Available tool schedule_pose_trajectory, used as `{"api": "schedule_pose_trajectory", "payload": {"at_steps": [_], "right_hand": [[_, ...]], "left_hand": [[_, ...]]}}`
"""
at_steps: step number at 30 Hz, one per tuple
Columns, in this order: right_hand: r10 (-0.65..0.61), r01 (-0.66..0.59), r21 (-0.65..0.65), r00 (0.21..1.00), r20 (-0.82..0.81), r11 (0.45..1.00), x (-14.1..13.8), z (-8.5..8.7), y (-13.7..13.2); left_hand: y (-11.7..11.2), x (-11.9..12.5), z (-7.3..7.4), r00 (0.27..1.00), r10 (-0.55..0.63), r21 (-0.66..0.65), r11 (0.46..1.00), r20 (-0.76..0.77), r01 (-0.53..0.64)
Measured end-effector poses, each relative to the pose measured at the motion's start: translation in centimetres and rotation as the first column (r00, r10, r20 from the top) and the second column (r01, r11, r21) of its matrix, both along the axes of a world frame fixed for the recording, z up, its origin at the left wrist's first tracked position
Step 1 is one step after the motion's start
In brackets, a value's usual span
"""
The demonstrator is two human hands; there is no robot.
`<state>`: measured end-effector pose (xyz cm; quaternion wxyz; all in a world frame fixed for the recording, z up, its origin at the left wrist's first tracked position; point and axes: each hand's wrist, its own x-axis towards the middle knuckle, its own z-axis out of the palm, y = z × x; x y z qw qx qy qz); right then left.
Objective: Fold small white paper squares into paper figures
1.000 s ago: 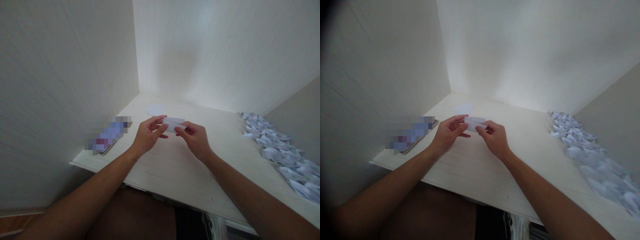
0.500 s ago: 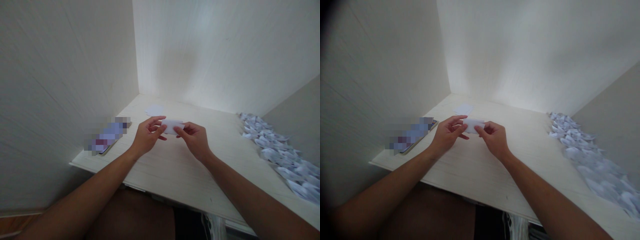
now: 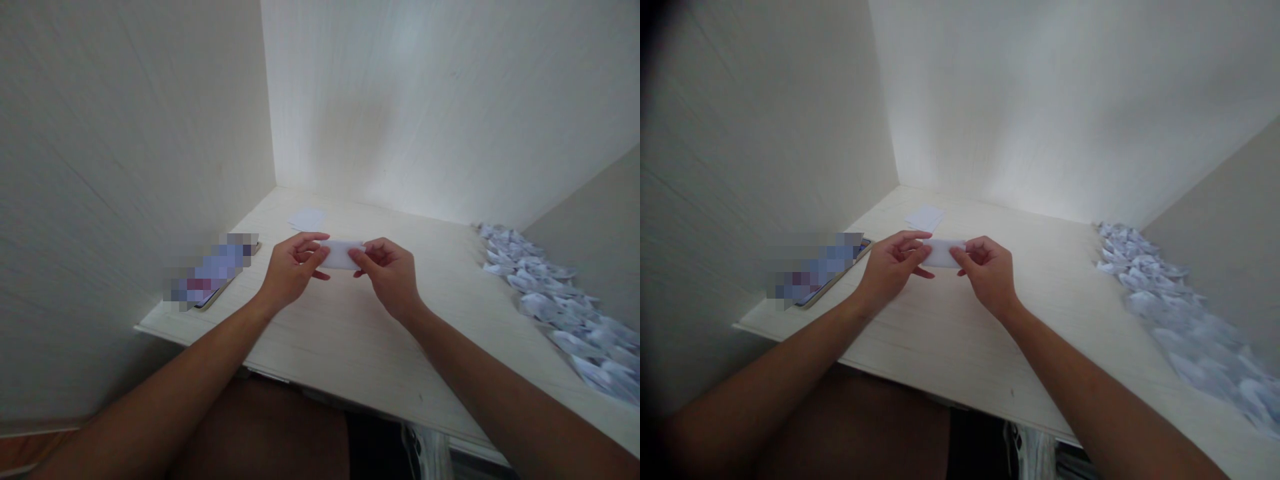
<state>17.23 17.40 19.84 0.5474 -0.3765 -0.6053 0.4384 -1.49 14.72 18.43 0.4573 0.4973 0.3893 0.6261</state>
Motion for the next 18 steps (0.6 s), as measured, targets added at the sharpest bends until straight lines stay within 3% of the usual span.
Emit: {"api": "schedule_pose_trajectory", "payload": {"at_steps": [18], "right_hand": [[0.054,-0.055,-0.043,0.998,-0.015,0.998,0.21,0.21,0.09]], "left_hand": [[0.2,-0.23,0.18,1.0,0.019,-0.008,1.0,0.008,-0.019]]}}
